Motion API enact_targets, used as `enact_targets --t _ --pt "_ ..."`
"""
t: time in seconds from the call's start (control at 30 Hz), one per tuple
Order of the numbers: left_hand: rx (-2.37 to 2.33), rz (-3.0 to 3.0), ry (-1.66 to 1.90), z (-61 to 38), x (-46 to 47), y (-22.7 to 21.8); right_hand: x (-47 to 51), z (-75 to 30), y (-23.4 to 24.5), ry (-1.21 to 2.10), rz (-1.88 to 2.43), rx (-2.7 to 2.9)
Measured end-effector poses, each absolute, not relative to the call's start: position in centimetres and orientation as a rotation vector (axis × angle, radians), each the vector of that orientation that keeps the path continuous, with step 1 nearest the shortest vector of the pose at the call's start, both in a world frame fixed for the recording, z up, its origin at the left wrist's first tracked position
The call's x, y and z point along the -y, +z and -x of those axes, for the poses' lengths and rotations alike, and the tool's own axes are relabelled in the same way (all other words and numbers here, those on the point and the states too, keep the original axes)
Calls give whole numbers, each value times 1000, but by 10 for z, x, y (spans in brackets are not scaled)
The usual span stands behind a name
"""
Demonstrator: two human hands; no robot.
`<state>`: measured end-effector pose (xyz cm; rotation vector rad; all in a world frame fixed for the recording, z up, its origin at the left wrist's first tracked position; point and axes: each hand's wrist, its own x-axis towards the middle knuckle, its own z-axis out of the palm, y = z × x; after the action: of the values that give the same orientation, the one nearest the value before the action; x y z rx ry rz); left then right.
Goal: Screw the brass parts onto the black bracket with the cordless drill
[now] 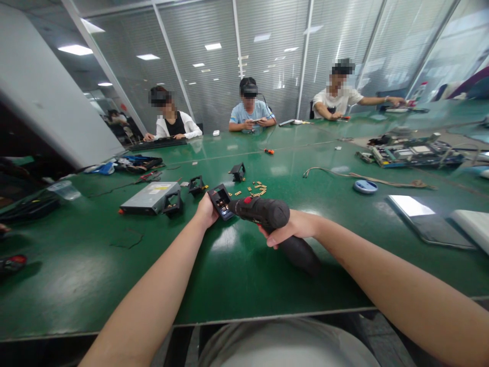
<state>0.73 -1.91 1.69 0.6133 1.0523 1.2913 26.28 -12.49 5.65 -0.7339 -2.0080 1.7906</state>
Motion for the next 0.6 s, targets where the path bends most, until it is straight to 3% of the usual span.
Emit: enact_targets --t 0.6 --pt "-1100 -573 1286 -8 21 20 126 -262 58 1781 736 2011"
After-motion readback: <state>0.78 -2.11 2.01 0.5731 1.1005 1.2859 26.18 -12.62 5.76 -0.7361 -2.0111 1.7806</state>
